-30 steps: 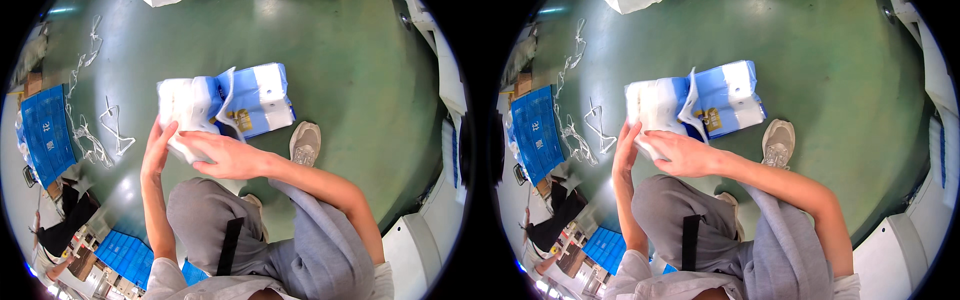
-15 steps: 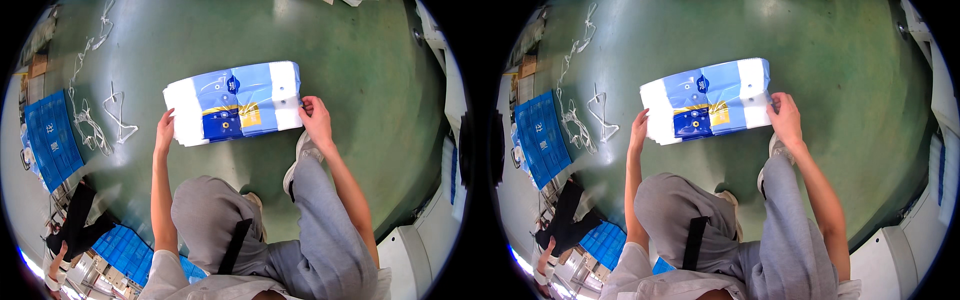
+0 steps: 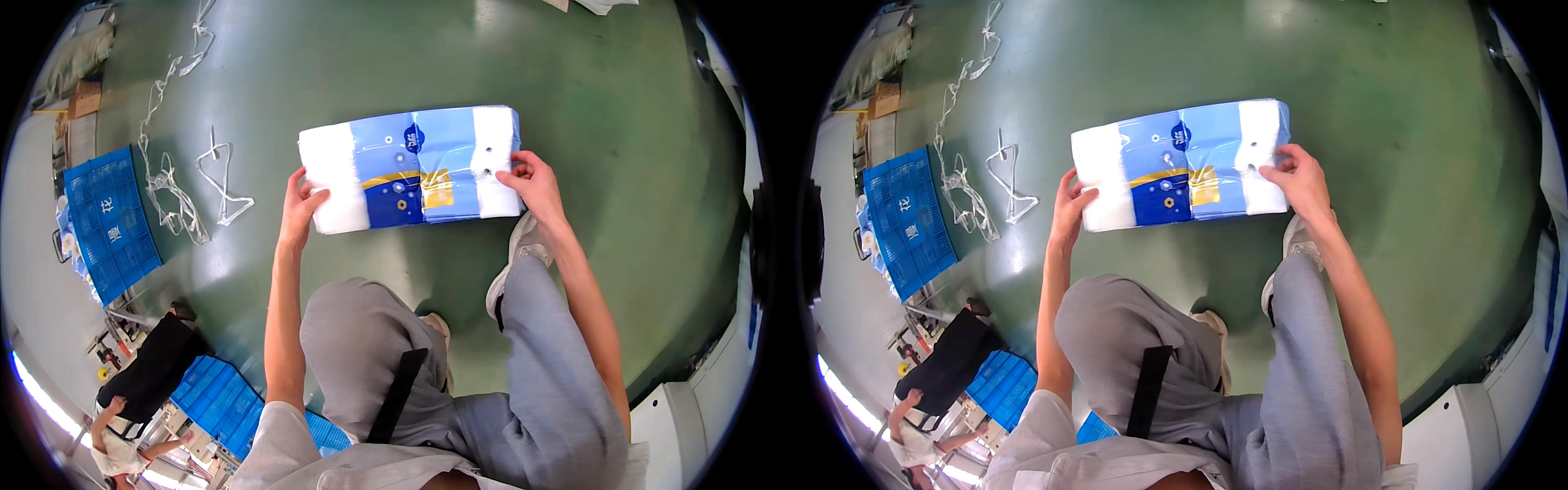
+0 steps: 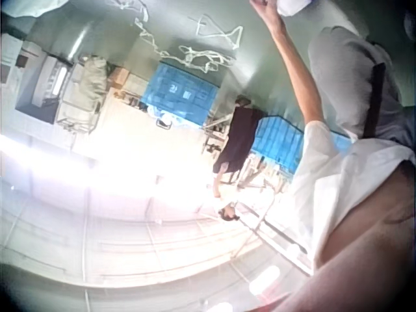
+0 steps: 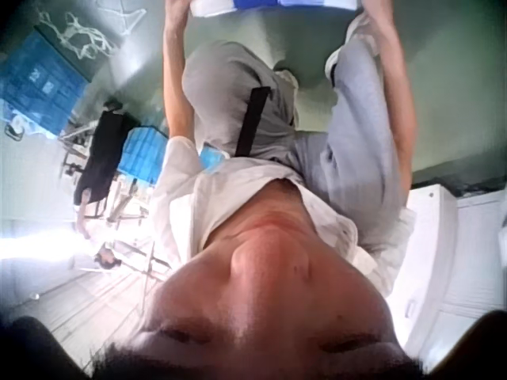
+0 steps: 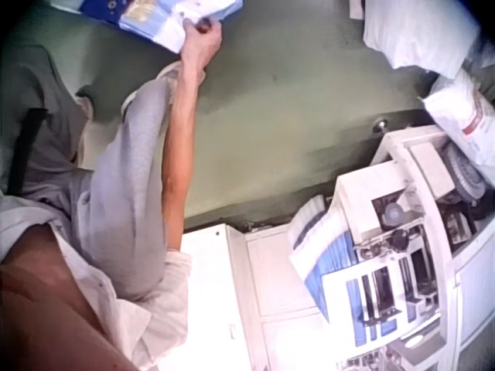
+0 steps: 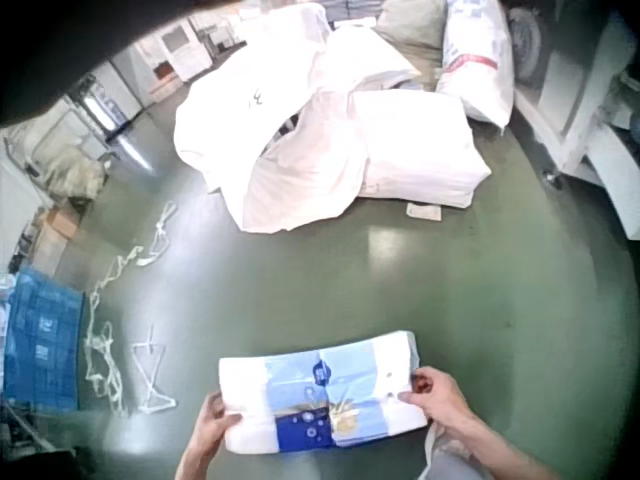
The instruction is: The person takes a bundle of plastic packaging bags from a rack, sits on the floor to sort through them and remove a damaged outer layer, then replaces the bundle onto the machinery rack.
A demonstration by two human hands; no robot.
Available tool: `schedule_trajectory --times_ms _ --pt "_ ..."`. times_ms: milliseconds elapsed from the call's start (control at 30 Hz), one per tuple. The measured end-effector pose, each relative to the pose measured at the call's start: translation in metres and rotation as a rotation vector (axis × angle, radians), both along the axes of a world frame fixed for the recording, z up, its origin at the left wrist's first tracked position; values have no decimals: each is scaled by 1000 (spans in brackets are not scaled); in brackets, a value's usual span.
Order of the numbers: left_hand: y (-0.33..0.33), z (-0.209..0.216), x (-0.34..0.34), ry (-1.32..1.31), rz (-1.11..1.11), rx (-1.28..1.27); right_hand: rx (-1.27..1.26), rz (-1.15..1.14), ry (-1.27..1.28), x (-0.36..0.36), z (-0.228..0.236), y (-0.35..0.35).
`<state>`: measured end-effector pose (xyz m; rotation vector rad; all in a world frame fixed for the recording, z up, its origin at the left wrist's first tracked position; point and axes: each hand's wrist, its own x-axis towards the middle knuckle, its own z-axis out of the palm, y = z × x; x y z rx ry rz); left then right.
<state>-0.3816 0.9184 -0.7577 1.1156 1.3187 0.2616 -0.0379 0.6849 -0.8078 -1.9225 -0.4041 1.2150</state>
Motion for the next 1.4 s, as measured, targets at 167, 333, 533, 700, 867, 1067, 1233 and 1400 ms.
schedule_trajectory --times_ms 167,333,533,700,867,1067,1233,1400 --pt "-17 17 17 53 99 72 151 204 -254 -17 17 7" --pt "-24 10 4 268 33 36 380 28 160 -38 33 22" --pt "-31 25 13 62 -33 -26 330 316 170 -76 73 50" --pt "-40 62 47 90 -144 -229 319 245 120 -87 77 60" --pt "-56 79 88 -10 -347 -265 352 155 301 -85 74 50" --pt "-68 71 116 -106 -848 -80 244 96 472 -58 89 37" --pt "-83 59 125 -199 -1078 42 199 38 486 -43 67 33" --pt "-67 22 97 -227 -688 -114 64 107 573 -12 60 39"
